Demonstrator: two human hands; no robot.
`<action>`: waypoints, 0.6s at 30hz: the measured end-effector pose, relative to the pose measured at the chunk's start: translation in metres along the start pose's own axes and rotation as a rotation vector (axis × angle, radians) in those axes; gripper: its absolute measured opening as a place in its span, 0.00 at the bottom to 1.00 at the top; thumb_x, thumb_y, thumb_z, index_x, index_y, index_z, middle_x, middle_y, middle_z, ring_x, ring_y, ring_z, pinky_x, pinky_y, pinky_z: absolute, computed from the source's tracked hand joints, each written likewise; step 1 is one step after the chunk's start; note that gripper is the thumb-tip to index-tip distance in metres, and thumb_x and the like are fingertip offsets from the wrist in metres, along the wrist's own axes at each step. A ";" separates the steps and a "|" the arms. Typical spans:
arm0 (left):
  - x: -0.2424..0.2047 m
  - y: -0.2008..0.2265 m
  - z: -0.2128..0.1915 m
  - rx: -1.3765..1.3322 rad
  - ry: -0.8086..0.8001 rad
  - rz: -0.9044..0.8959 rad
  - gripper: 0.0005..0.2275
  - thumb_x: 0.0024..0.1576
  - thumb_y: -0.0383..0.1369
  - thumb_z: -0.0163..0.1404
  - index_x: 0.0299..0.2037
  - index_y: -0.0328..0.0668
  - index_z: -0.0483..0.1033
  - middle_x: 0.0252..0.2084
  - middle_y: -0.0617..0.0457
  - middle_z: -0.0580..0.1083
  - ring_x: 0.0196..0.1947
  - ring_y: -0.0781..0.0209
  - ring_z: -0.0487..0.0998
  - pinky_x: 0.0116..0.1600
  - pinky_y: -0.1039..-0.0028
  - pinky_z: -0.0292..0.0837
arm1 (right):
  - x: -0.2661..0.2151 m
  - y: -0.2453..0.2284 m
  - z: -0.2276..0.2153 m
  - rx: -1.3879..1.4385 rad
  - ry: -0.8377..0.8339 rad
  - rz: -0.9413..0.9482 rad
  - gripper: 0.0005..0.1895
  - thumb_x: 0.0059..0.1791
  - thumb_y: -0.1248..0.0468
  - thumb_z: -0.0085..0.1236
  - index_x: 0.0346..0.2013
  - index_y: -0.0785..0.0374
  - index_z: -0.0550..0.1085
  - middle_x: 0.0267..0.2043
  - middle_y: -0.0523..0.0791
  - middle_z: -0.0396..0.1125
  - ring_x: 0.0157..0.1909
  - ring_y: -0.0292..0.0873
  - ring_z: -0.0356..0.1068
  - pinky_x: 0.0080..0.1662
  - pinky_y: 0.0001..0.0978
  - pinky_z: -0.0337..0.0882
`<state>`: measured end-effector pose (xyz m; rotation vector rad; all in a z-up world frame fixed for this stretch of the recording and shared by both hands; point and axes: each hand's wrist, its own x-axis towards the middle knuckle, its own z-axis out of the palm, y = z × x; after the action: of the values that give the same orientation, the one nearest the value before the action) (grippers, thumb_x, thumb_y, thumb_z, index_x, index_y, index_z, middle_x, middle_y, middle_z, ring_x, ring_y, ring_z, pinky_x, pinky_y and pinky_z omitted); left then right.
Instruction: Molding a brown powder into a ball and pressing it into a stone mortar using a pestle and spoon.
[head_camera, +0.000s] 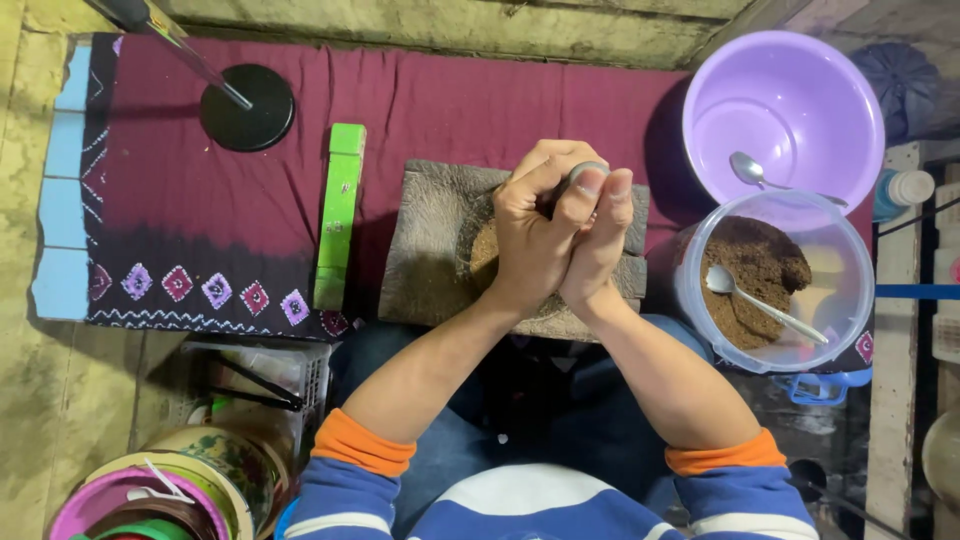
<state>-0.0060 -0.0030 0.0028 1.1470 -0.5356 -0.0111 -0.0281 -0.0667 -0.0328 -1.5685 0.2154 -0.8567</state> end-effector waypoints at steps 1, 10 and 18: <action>-0.001 0.004 0.001 0.040 0.009 -0.001 0.11 0.62 0.43 0.54 0.34 0.46 0.81 0.39 0.55 0.78 0.34 0.69 0.77 0.34 0.77 0.74 | -0.002 -0.002 0.001 0.001 -0.002 0.000 0.27 0.59 0.58 0.29 0.26 0.68 0.73 0.23 0.49 0.65 0.27 0.46 0.66 0.32 0.34 0.68; -0.007 0.010 0.002 0.009 -0.015 0.013 0.12 0.63 0.41 0.51 0.31 0.46 0.81 0.38 0.55 0.78 0.37 0.68 0.76 0.42 0.73 0.73 | -0.004 -0.020 0.005 0.047 -0.019 -0.058 0.27 0.60 0.58 0.29 0.28 0.67 0.73 0.25 0.48 0.65 0.29 0.44 0.66 0.33 0.33 0.68; -0.018 0.068 0.012 0.027 -0.038 0.094 0.09 0.63 0.41 0.51 0.38 0.51 0.83 0.39 0.57 0.76 0.40 0.69 0.75 0.47 0.74 0.74 | -0.031 -0.024 -0.023 0.055 -0.033 -0.039 0.27 0.60 0.58 0.28 0.29 0.67 0.72 0.26 0.47 0.65 0.30 0.43 0.65 0.34 0.32 0.68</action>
<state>-0.0447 0.0208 0.0580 1.1486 -0.6244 0.0555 -0.0721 -0.0614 -0.0245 -1.5387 0.1372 -0.8596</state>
